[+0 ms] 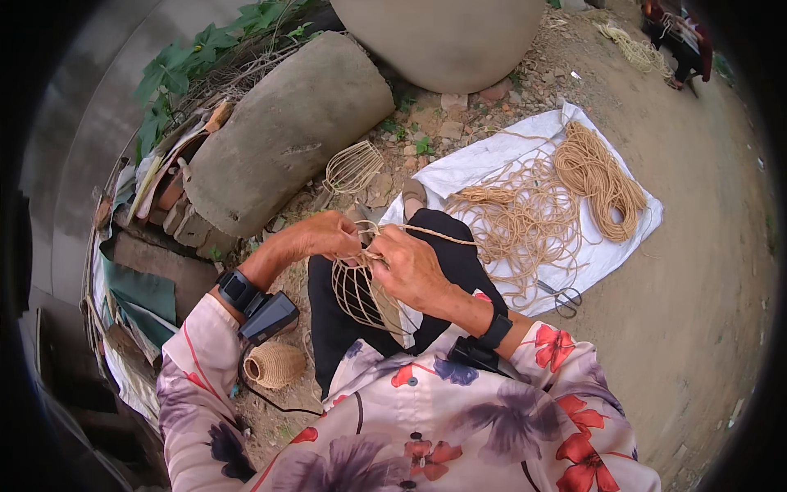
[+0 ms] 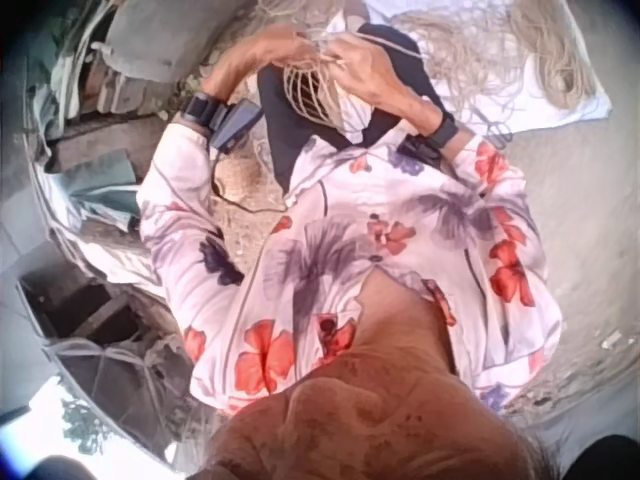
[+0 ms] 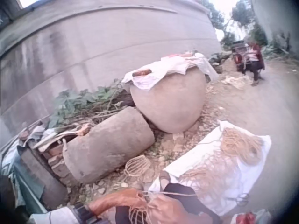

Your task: Weaving thin bamboo strips to create a lantern or basket frame structure.

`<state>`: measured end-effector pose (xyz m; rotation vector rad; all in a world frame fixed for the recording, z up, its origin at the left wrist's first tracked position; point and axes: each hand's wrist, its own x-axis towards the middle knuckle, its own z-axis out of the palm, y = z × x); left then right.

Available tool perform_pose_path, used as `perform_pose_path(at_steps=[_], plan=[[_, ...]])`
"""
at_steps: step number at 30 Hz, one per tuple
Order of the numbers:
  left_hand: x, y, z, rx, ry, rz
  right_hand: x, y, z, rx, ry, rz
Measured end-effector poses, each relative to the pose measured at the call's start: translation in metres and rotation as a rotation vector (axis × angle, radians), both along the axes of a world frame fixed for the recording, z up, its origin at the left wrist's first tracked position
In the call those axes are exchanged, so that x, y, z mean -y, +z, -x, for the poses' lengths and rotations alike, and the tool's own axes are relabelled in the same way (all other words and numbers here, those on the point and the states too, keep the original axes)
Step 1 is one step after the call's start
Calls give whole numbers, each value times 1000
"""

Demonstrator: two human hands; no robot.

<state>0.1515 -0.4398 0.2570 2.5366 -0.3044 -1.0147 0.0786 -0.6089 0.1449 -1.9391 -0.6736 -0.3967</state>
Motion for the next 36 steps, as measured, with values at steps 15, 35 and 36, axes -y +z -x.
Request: perform_pose_path(at_steps=[15,35,36], plan=[[-38,-24,13,-125,111,529,-2,-1,-4,-56,29,-93],[-36,-43,31,106,69,623,6,19,-14,235,58,128],[-37,-44,33,124,63,638,6,19,-14,236,60,130]])
